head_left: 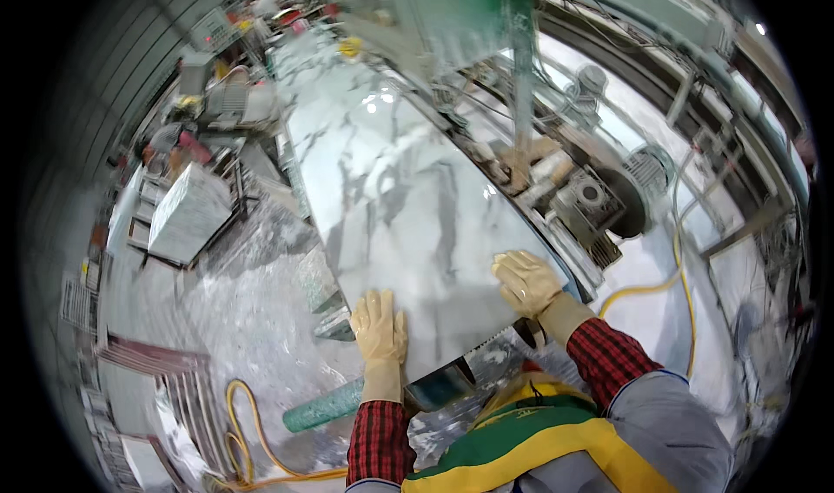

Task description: The person repeatedly wipes the surface of a large white marble slab with gloved hands while it moves along a conveyor in a stone workshop. The person maintains contact with the slab throughout, guiding and cleaning it as it passes under machinery.

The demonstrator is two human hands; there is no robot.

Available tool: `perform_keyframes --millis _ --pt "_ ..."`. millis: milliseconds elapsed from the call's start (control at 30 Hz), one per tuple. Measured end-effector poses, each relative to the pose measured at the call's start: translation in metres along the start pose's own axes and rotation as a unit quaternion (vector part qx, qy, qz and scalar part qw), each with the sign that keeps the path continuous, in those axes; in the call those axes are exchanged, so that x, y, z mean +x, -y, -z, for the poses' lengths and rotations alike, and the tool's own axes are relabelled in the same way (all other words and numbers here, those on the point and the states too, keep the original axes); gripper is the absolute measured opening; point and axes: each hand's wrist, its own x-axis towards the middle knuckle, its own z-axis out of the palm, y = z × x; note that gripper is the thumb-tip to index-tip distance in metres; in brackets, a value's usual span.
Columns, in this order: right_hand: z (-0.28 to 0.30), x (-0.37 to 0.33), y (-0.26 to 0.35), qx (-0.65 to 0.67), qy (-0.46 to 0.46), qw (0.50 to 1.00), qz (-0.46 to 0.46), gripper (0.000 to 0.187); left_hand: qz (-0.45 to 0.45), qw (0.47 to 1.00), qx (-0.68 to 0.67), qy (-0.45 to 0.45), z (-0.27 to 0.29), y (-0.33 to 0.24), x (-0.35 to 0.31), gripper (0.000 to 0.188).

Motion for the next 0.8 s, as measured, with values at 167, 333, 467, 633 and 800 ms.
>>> perform_keyframes --millis 167,333,467,633,800 --pt "-0.023 -0.005 -0.005 -0.019 0.027 0.999 0.043 0.042 0.067 0.997 0.02 -0.045 0.019 -0.021 -0.029 0.046" --pt "-0.043 -0.028 -0.05 -0.046 0.08 0.995 0.047 0.053 0.088 0.989 -0.097 -0.063 0.033 -0.076 -0.107 0.049" --pt "-0.068 -0.035 -0.087 -0.064 0.082 0.992 0.073 0.051 0.163 0.982 -0.086 -0.049 0.046 -0.112 -0.196 0.046" --pt "-0.084 -0.02 -0.084 -0.096 0.112 0.988 0.056 0.049 0.367 0.928 -0.045 0.048 0.116 -0.168 -0.357 0.021" --pt "-0.073 -0.028 -0.075 -0.097 0.162 0.982 0.028 0.051 0.522 0.846 0.025 0.106 0.191 -0.28 -0.537 0.017"
